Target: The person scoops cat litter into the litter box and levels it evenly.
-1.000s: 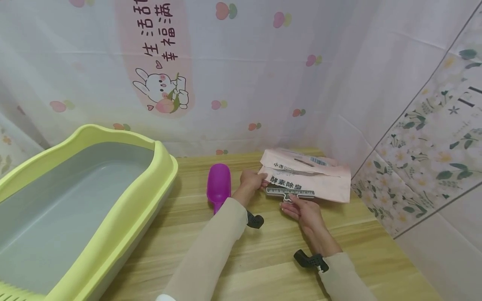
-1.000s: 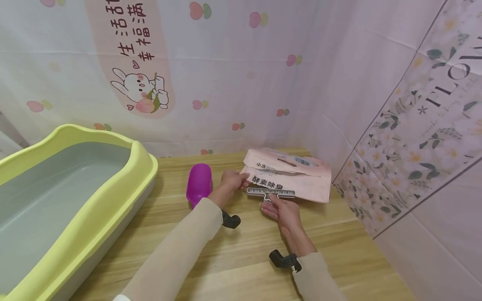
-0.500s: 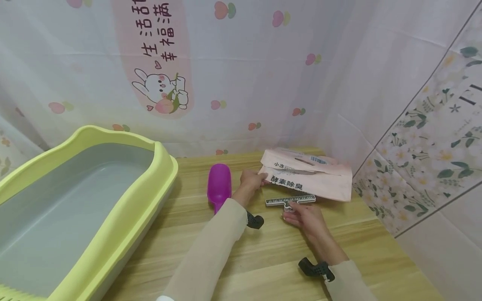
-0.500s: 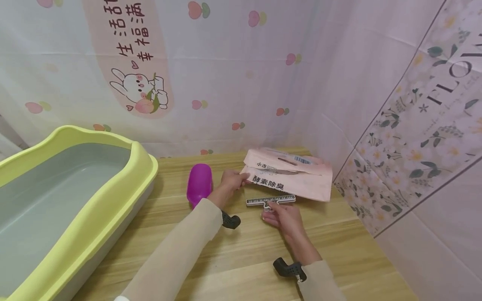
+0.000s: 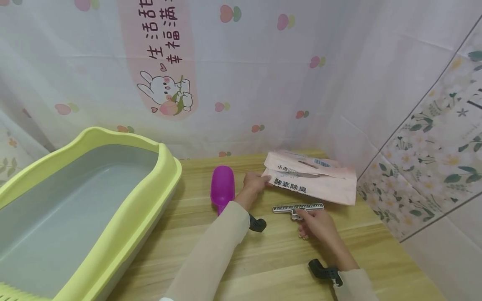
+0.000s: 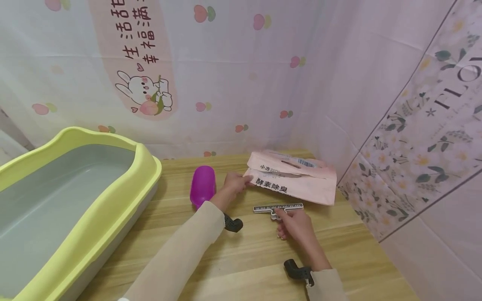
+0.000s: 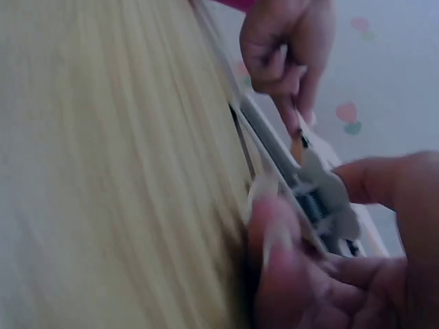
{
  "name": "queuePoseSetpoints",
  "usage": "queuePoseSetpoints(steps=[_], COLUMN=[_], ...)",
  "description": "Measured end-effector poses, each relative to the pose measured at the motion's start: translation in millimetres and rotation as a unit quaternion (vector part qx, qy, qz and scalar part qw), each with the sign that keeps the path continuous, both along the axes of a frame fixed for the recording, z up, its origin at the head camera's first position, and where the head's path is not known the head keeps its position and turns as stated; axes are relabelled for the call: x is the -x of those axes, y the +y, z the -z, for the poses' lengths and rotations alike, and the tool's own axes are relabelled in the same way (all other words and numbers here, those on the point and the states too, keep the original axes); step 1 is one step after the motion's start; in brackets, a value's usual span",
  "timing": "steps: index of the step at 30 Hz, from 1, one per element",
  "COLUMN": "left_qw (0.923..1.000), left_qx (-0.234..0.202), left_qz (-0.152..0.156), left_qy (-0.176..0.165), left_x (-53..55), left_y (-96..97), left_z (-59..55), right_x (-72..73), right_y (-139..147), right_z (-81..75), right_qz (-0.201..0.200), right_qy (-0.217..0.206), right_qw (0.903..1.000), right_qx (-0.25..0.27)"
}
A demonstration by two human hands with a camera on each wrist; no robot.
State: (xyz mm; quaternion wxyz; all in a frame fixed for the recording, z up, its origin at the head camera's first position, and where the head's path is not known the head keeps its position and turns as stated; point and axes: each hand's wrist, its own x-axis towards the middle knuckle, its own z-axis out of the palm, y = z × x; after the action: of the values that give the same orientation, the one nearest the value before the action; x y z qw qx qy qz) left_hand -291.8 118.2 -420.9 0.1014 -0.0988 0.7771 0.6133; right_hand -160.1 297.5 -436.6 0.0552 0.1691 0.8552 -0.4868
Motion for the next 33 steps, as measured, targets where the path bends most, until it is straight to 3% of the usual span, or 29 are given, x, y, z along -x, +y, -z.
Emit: queuePoseSetpoints(steps=[2,6,14,24,33], left_qw=[1.0,0.9998,0.9994,0.9983,0.9987], left_qx=[-0.001,-0.013,0.004,0.026,0.021], left_qz=[0.004,0.016,0.014,0.03,0.009], left_qy=[0.002,0.003,0.03,0.042,0.045], left_x=[-0.1,4.5,-2.4,-9.0,-7.4], left_y=[0.1,-0.1,-0.9,-4.3,-1.6], left_z=[0.4,2.3,-0.8,-2.0,0.1], right_x=[-2.7,-5.8,-2.8,-6.1,-7.3], right_y=[3.6,8.2,9.5,3.3,2.0], right_z=[-2.2,-6.8,-5.0,-4.9,-5.5], right_qz=[-0.029,-0.081,-0.137,-0.16,-0.161], right_qy=[0.0,0.004,0.003,0.016,0.029], right_qw=[0.9972,0.9814,0.9486,0.9283,0.924], right_qx=[-0.068,-0.174,-0.285,-0.335,-0.346])
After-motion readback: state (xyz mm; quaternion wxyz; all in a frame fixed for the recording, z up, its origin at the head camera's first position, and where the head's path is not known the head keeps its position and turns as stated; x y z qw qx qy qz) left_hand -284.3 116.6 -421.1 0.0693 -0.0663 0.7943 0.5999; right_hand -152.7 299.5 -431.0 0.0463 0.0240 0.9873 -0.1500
